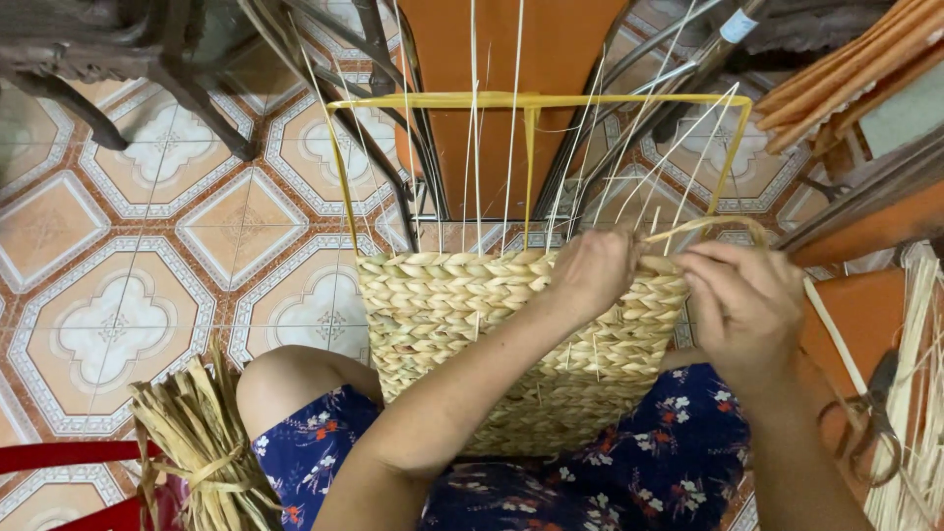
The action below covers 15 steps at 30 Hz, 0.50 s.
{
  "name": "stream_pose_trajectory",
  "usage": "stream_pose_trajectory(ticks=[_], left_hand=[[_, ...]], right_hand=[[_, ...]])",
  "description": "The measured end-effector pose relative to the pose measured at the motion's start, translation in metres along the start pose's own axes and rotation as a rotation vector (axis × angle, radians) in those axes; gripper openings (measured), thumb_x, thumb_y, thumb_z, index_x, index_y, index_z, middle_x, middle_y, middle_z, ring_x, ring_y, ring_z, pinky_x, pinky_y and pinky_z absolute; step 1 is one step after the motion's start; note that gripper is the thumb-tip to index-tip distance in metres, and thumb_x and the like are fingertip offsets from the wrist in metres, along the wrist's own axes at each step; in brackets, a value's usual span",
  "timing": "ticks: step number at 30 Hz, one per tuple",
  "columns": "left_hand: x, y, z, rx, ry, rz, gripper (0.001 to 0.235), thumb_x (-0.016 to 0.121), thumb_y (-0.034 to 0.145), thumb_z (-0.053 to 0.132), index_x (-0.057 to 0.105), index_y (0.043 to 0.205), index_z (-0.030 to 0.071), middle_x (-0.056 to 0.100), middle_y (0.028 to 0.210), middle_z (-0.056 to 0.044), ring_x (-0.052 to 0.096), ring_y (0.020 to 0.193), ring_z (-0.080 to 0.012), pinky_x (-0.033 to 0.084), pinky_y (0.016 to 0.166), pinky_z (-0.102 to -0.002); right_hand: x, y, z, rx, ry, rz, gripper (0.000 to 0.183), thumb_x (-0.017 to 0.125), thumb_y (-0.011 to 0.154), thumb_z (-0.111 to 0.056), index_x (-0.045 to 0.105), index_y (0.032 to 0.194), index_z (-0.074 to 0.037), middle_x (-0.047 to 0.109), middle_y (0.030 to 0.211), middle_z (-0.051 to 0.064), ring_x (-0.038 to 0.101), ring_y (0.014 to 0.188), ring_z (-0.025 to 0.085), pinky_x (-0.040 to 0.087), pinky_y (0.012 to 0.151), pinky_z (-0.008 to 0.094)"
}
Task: The person sits on the floor with a half-woven straw basket on their lap and weaves palm-leaf strips around its rim, threading and tightening the strips by hand. They occasionally reach to a bundle of raw strips beside them to pull out new material and continue weaving the edge.
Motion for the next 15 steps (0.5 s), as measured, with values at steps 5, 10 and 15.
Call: stream_pose_trajectory(ticks=[5,10,15], left_hand=[[0.004,-0.006,0.0,0.124,-0.03,0.054,0.015,0.048,0.105,0.007,0.059,0.099,-0.002,0.058,0.058,-0.009,0.048,0.036,-0.0141,0.039,0.026,-0.026],[-0.009,-0.013,0.01,0.168,-0.055,-0.027,0.008,0.048,0.103,0.006,0.054,0.104,0.001,0.058,0.058,-0.01,0.05,0.038,-0.0157,0.042,0.03,-0.026],[-0.014,-0.005,0.008,-0.093,-0.351,-0.252,0.012,0.046,0.101,0.01,0.052,0.108,0.003,0.063,0.071,-0.007,0.061,0.043,-0.0141,0.054,0.041,-0.022]], right_hand=[[0.09,-0.02,0.059,0.241,0.007,-0.205,0.02,0.069,0.099,-0.01,0.073,0.118,-0.008,0.07,0.106,0.01,0.065,0.083,0.022,0.053,0.076,0.038],[0.104,-0.015,0.076,0.432,0.203,-0.171,0.018,0.067,0.098,-0.008,0.073,0.115,-0.006,0.071,0.097,0.014,0.068,0.068,0.022,0.058,0.055,0.034],[0.101,-0.058,0.098,0.621,0.595,0.027,0.01,0.061,0.108,-0.008,0.07,0.104,-0.007,0.071,0.085,0.006,0.068,0.074,0.013,0.059,0.06,0.022]])
Point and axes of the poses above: each hand's wrist, its own y-axis towards the middle knuckle, its own x-axis out of the palm, z = x × y, the point moved 10 cm from there along y, towards the middle knuckle
